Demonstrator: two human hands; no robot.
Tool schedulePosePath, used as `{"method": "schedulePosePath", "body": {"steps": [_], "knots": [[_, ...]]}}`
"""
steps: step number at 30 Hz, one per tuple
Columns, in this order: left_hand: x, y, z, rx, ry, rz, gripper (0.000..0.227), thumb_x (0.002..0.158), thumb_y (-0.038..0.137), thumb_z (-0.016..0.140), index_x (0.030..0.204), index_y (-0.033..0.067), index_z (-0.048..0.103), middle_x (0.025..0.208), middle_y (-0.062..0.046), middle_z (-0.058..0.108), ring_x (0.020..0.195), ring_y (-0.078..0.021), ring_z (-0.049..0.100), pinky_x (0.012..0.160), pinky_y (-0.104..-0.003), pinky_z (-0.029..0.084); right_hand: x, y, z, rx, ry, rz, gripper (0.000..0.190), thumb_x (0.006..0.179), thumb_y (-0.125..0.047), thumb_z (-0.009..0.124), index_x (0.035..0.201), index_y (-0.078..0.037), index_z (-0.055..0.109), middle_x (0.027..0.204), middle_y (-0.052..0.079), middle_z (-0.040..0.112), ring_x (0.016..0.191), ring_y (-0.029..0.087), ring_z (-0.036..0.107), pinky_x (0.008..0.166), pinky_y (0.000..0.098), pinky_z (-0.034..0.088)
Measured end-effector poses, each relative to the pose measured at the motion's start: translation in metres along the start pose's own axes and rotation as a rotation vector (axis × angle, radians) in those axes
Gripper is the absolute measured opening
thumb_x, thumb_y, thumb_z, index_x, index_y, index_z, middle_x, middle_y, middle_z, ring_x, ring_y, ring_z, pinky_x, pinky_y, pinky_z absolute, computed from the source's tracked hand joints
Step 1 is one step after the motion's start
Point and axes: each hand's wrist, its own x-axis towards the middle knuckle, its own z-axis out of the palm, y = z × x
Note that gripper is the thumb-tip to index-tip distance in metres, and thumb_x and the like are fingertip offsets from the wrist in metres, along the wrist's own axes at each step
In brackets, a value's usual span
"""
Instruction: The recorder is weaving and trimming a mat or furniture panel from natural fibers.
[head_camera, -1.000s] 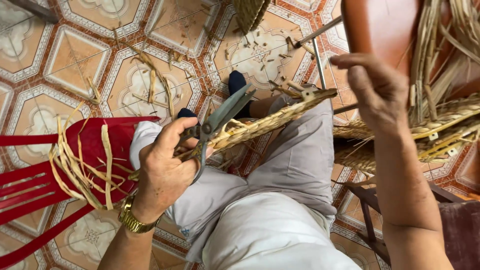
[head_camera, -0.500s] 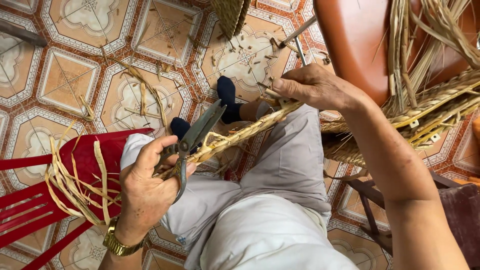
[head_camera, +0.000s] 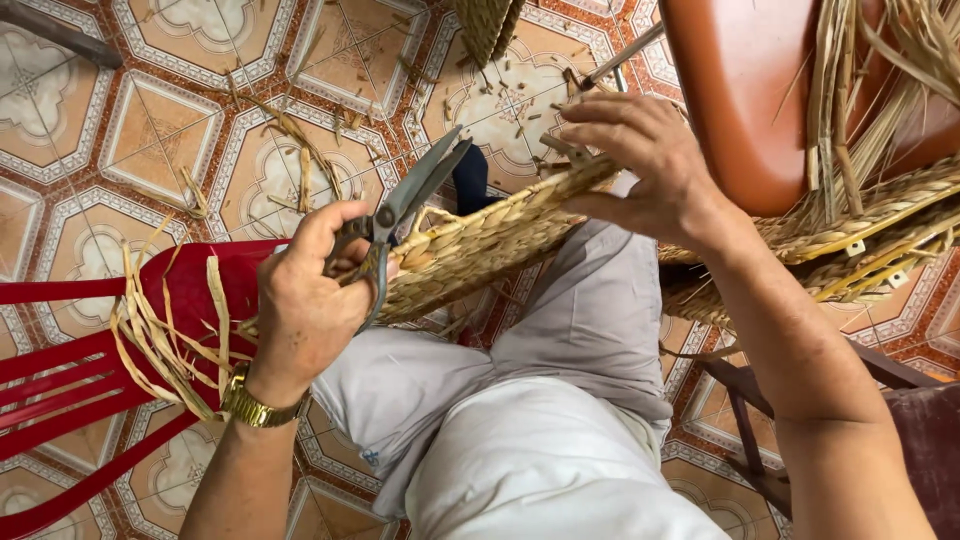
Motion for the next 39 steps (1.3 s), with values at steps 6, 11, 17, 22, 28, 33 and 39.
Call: {"method": "schedulePosePath", "body": {"steps": [6,11,17,22,28,33,39], "knots": [[0.005,0.0,0.001,0.318,-0.09,0.158,0.049,0.078,-0.002,0.078,0.125,0.0042,0.063,0.086,-0.012,0.074,0.078,-0.0237,0.073,0.065,-0.037,0.057,0.039,-0.039,0.018,-0.401,-0.133,-0.267,0.062,0.067,-0.051,0.082,0.114,-0.011,0.073,0.109,0.007,0.076,0.109,0.019,0.069,0.098,0.0499,0.054],[0.005,-0.014,0.009,0.189,0.065,0.169,0.044,0.084,-0.001,0.077,0.125,0.0064,0.061,0.091,-0.011,0.076,0.085,-0.0214,0.077,0.066,-0.033,0.059,0.035,-0.008,0.053,-0.098,-0.171,-0.135,0.023,0.091,-0.034,0.085,0.095,-0.013,0.078,0.084,0.0,0.077,0.07,0.013,0.071,0.064,0.0335,0.056],[0.027,-0.017,-0.007,0.122,-0.002,0.173,0.04,0.088,0.002,0.079,0.124,0.0064,0.061,0.092,-0.012,0.075,0.086,-0.0213,0.077,0.068,-0.035,0.059,0.068,-0.027,0.048,-0.119,-0.219,-0.065,0.022,0.09,-0.034,0.081,0.095,-0.013,0.078,0.079,-0.001,0.076,0.06,0.013,0.067,0.049,0.0341,0.049],[0.021,-0.03,-0.024,0.186,-0.062,0.237,0.033,0.093,0.006,0.08,0.121,0.0098,0.062,0.099,-0.01,0.076,0.093,-0.0205,0.077,0.067,-0.032,0.061,0.075,-0.024,0.061,-0.262,-0.42,-0.084,0.038,0.083,-0.043,0.083,0.094,-0.008,0.075,0.074,0.004,0.074,0.053,0.015,0.066,0.045,0.0332,0.049],[0.019,-0.048,-0.018,0.428,0.12,0.255,0.041,0.087,-0.008,0.071,0.124,0.0097,0.063,0.091,-0.009,0.075,0.082,-0.0235,0.075,0.067,-0.037,0.058,0.087,-0.004,0.064,-0.215,-0.444,-0.013,0.032,0.093,-0.042,0.079,0.093,-0.01,0.075,0.08,0.003,0.075,0.059,0.018,0.069,0.053,0.0405,0.054],[0.022,-0.057,-0.02,0.247,0.134,0.222,0.038,0.092,0.002,0.079,0.125,0.0111,0.062,0.096,-0.008,0.076,0.092,-0.018,0.077,0.07,-0.032,0.062,0.087,0.018,0.033,-0.098,-0.092,-0.247,0.046,0.097,-0.036,0.082,0.129,-0.007,0.067,0.126,0.012,0.07,0.12,0.029,0.066,0.103,0.0444,0.057],[-0.01,-0.077,-0.031,0.113,0.459,0.217,0.04,0.106,0.0,0.084,0.132,0.0053,0.055,0.122,-0.01,0.075,0.112,-0.0207,0.076,0.078,-0.025,0.062,-0.001,0.115,0.032,0.423,0.096,0.597,0.057,0.111,-0.049,0.052,0.147,-0.006,0.062,0.131,0.022,0.059,0.125,0.032,0.054,0.115,0.05,0.046]]}}
